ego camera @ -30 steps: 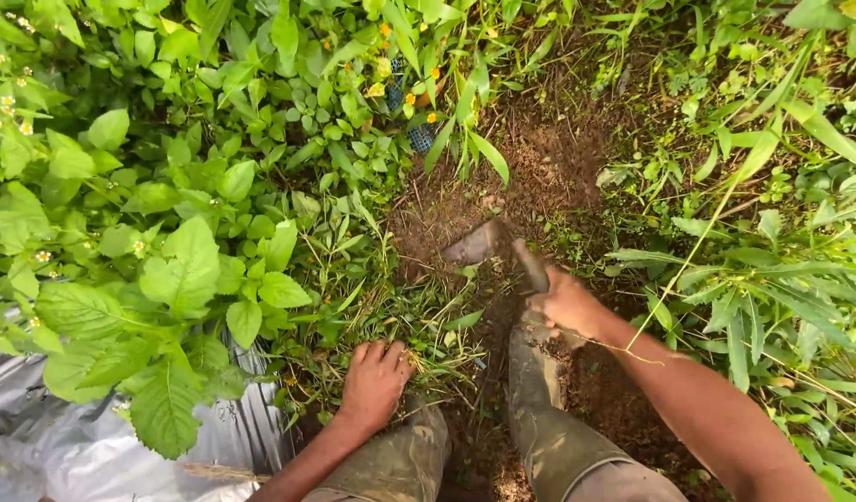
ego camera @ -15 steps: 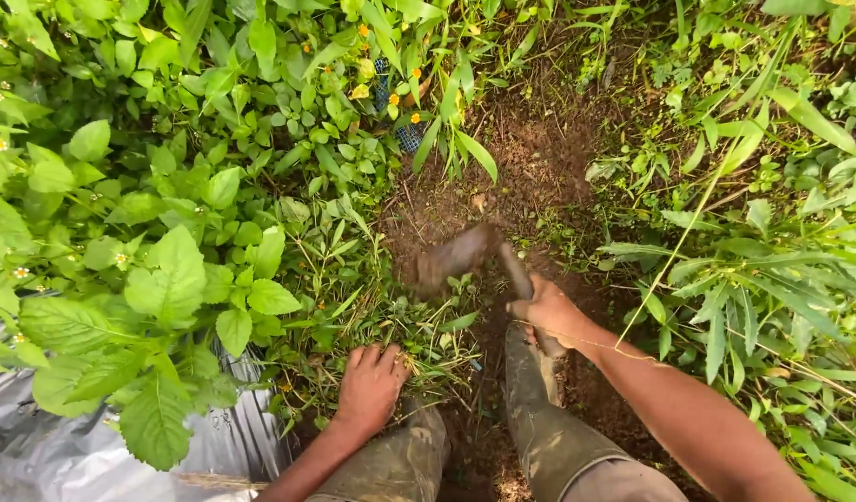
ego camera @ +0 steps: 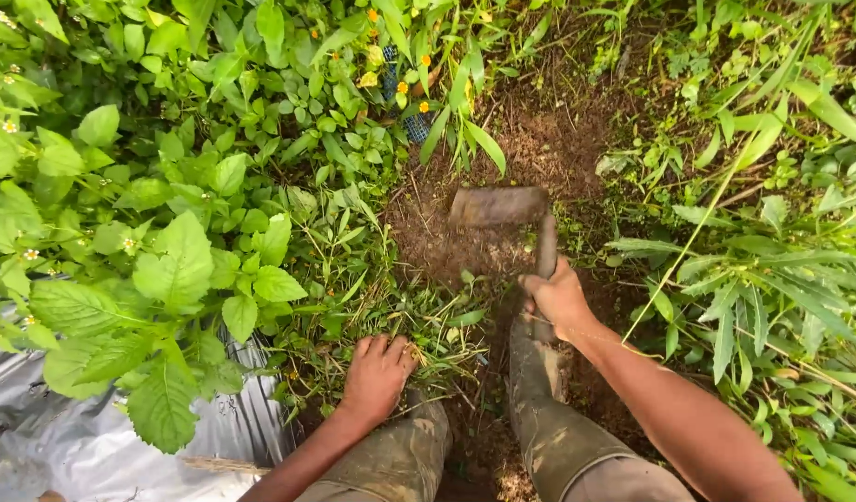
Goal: Using a hand hoe to scrape weeds from the soil and pulling them out by hand in a garden bed.
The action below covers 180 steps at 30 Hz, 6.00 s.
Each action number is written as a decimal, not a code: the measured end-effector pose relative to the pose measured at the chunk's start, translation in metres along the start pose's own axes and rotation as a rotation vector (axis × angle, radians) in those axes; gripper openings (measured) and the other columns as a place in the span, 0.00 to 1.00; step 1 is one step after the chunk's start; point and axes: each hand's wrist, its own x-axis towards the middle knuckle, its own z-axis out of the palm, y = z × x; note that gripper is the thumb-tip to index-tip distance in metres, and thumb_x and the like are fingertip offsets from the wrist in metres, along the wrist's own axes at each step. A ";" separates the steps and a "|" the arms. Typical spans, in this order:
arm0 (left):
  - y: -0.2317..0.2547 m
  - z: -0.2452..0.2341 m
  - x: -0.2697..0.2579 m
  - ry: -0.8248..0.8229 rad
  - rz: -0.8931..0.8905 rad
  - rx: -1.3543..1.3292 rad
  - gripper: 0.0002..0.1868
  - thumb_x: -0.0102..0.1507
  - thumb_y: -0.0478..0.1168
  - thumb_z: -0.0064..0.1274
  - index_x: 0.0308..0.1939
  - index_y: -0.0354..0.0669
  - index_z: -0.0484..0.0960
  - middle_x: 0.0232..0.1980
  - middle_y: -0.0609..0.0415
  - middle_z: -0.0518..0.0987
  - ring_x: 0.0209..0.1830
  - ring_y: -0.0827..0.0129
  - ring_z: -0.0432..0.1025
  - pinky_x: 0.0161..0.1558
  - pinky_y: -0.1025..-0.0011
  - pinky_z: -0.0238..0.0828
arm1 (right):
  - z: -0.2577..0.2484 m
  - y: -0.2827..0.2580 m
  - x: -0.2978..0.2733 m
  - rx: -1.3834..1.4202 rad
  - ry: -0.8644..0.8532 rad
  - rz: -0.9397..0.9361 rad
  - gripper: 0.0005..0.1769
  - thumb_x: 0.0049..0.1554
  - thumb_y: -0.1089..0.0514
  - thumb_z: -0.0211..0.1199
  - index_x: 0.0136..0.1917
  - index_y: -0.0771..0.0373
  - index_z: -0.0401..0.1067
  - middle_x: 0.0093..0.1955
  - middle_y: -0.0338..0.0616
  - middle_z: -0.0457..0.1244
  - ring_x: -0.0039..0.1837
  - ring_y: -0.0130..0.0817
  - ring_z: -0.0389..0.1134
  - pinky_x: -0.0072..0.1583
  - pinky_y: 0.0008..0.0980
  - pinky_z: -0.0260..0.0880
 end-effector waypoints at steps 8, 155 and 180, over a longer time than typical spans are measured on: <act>-0.007 -0.044 -0.009 0.028 -0.171 0.038 0.33 0.47 0.29 0.66 0.56 0.49 0.79 0.56 0.49 0.79 0.55 0.53 0.74 0.54 0.54 0.69 | 0.030 -0.020 -0.015 -0.514 -0.228 0.082 0.31 0.62 0.68 0.57 0.75 0.67 0.49 0.33 0.51 0.62 0.29 0.39 0.63 0.32 0.34 0.72; -0.024 -0.100 0.118 0.634 -0.048 0.033 0.17 0.57 0.36 0.61 0.51 0.47 0.80 0.41 0.44 0.77 0.38 0.52 0.75 0.49 0.52 0.65 | 0.010 -0.110 -0.099 -0.760 -0.322 -0.030 0.23 0.55 0.64 0.62 0.62 0.74 0.62 0.34 0.59 0.62 0.27 0.40 0.66 0.26 0.36 0.69; 0.039 -0.184 -0.322 0.817 -1.091 0.108 0.38 0.40 0.37 0.66 0.55 0.54 0.76 0.47 0.55 0.76 0.40 0.58 0.74 0.38 0.56 0.66 | 0.205 -0.111 -0.383 -1.523 -0.532 -0.543 0.26 0.55 0.57 0.71 0.65 0.53 0.68 0.36 0.60 0.64 0.36 0.52 0.63 0.43 0.54 0.60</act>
